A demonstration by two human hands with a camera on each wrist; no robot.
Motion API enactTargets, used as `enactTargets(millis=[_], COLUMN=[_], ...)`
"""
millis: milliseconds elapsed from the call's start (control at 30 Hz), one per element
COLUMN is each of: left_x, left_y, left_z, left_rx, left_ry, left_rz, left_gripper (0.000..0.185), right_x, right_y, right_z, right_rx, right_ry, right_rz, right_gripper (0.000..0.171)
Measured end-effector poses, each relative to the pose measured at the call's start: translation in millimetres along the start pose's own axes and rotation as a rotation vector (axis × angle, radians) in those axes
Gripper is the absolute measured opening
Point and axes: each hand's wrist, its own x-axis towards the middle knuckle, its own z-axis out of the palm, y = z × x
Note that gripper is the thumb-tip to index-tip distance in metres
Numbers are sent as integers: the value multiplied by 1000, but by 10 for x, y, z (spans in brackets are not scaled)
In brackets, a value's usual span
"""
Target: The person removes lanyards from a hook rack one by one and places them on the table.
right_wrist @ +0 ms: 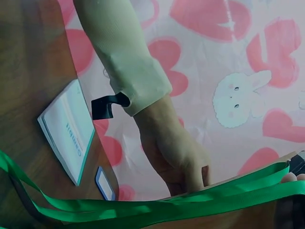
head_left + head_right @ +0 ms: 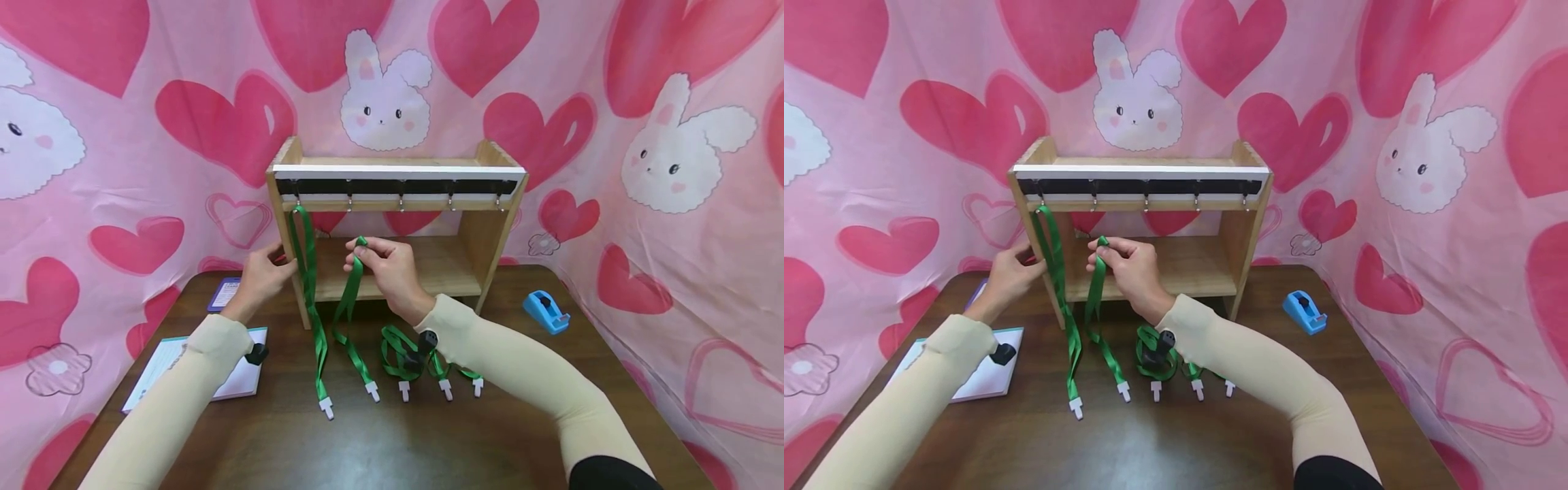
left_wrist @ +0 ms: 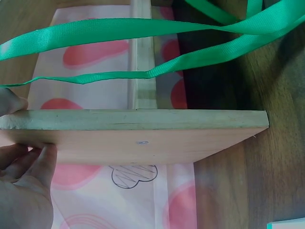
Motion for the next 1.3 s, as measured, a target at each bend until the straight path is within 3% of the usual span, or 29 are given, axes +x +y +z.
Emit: enactTargets(millis=[600,1033,1300], left_x=[11,8,12], left_y=[21,-4,-7], left_z=[-8,8,9], left_rx=[5,13,25], left_ry=[7,14,10], left_rz=[-6,21,11], left_gripper=[61,62,64], right_x=[-191,-259,-284], right_y=[64,286,475], right_z=[-97,-201,-249], right_rx=[7,-53,-76], right_ry=[-63,-125,-118], right_rz=[120,191,220], right_gripper=[22,23,23])
